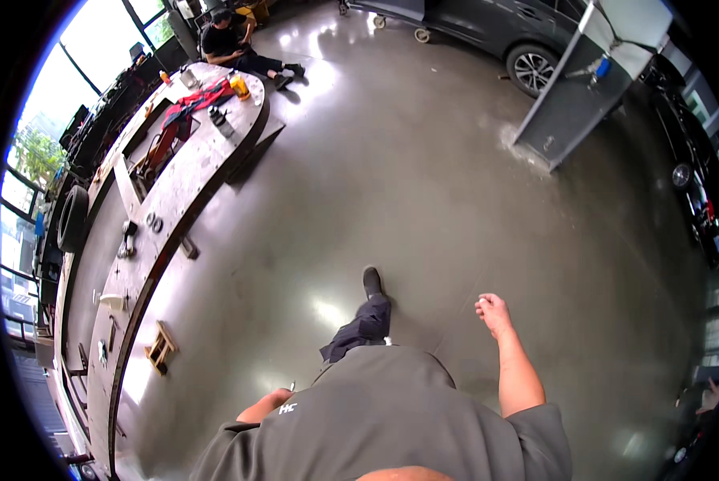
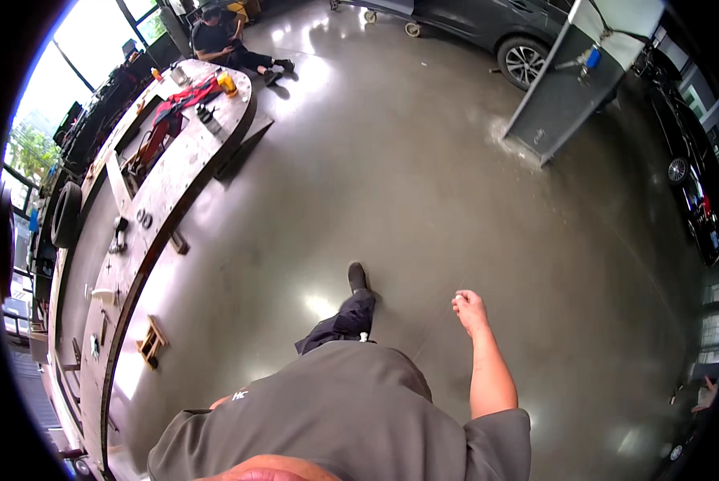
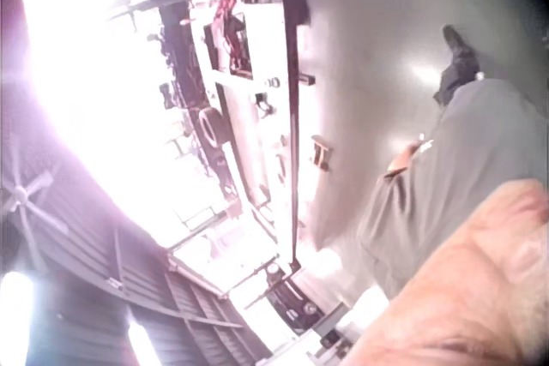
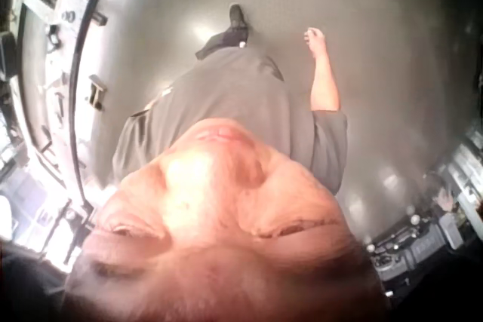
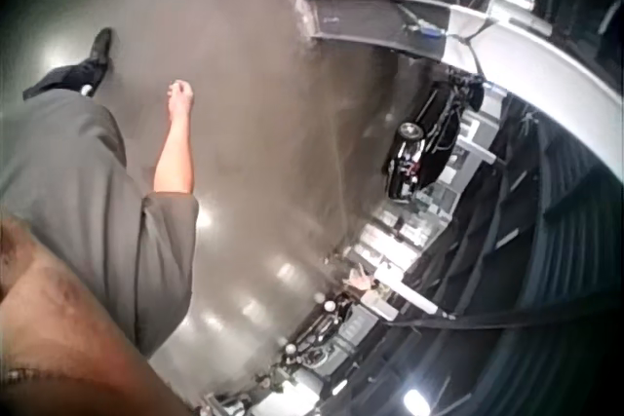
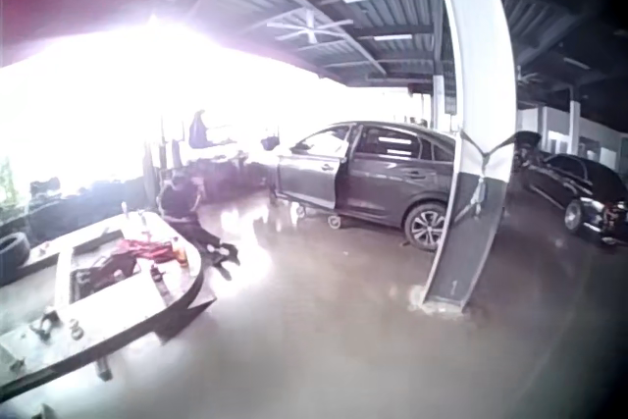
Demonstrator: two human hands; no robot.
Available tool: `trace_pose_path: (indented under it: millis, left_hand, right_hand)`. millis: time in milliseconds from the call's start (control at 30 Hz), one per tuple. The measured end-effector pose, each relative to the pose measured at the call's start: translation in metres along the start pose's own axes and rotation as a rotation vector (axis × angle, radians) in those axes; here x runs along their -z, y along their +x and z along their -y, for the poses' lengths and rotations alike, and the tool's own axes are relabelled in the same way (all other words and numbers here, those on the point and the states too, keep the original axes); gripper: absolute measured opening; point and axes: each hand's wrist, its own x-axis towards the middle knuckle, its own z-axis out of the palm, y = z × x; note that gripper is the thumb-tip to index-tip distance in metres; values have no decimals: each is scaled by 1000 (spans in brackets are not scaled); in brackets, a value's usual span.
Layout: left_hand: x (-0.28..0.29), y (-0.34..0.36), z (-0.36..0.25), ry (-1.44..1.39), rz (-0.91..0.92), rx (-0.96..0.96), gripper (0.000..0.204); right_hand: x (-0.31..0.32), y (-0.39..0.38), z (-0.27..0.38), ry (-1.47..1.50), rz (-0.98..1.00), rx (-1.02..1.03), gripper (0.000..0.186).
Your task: The person carries a cushion and a screwdriver over to a red car and lays the cushion on the floor. They loosen screws under the front bumper using the screwdriver, pick up the dropped screws from the floor, and attach a screw to the screwdriver.
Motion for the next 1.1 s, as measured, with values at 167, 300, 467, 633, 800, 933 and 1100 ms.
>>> trace_pose_path:
  millis: [167, 300, 467, 633, 800, 933, 1100]
  left_hand:
    - [256, -3, -278, -135, -248, -219, 35]
    - [531, -10, -491, -81, -735, -557, 31]
    - [700, 82, -687, -340, -698, -726, 24]
    - [787, 147, -749, -192, -697, -398, 31]
    - [810, 181, -776, -220, -168, -73, 32]
    - [844, 249, -797, -211, -80, 27, 42]
    - [1002, 373, -880, -107, -8, 6, 43]
  right_hand:
    - [3, 93, 102, -491, 199, -227, 25]
    - [-65, 178, 170, -304, 234, -386, 22]
    - [-87, 421, 154, -786, 467, 57, 22]
    - [-142, 655, 311, -933, 564, -308, 16]
    - [-173, 865, 612, -127, 116, -165, 18]
    - [-221, 991, 809, -117, 134, -11, 19]
    - [-276, 1122, 911, -122, 48, -104, 17]
